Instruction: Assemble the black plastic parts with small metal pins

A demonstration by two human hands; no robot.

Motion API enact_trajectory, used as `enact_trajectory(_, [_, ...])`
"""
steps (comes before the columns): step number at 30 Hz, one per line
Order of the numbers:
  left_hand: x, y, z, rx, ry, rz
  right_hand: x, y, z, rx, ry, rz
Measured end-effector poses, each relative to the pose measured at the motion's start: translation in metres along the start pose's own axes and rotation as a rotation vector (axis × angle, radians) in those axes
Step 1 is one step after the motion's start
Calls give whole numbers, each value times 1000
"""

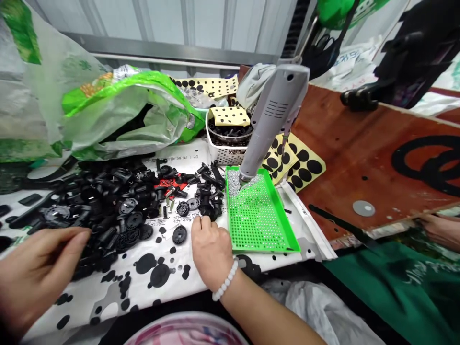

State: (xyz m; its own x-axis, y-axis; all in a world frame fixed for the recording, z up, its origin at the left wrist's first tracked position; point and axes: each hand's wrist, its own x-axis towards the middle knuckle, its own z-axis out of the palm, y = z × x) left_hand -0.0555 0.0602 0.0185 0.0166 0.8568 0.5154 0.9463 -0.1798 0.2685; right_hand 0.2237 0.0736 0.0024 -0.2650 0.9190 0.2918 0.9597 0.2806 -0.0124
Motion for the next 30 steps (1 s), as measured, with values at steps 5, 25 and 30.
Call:
enact_trajectory(5, [11,51,2,9,-93,125,-7,2,-5,135,-15,-29])
enact_trajectory(25, [75,93,66,257,-445,464,-48,12,11,1058,243,-46])
enact_trajectory(30, [76,96,65,169,-450,467,-47,13,12,1140,309,33])
